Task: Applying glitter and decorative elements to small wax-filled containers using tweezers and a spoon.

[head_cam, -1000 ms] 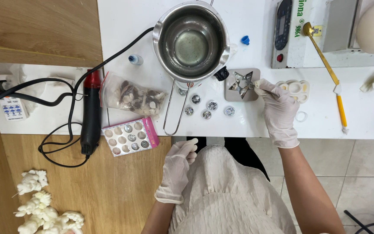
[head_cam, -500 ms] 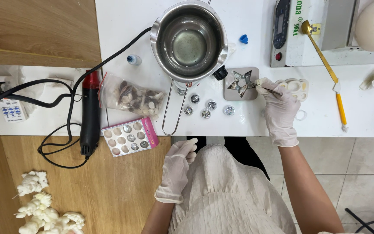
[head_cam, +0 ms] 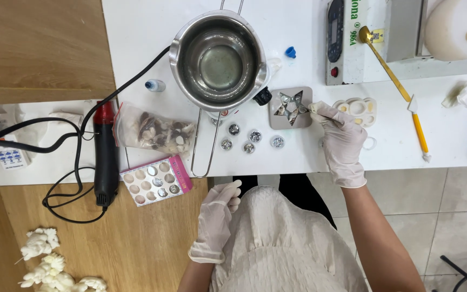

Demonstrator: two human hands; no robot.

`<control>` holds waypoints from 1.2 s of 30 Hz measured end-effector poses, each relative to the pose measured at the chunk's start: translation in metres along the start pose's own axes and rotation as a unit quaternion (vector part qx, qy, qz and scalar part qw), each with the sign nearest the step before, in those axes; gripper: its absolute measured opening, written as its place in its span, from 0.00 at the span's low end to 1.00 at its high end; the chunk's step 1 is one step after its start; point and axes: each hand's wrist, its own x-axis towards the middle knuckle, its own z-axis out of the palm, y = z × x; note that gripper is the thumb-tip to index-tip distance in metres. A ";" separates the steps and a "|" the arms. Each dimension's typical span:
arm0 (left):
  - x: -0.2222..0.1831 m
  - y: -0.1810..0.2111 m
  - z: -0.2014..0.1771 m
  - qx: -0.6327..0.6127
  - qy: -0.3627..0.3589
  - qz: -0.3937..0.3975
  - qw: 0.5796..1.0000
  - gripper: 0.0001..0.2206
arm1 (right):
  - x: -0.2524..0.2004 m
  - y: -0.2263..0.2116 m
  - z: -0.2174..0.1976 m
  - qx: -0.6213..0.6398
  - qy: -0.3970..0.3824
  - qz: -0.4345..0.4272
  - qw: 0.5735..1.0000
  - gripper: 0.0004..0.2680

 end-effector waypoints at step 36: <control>0.008 -0.011 -0.002 -0.003 0.008 0.000 1.000 0.11 | 0.004 -0.022 0.017 -0.106 -0.074 0.044 0.991 0.08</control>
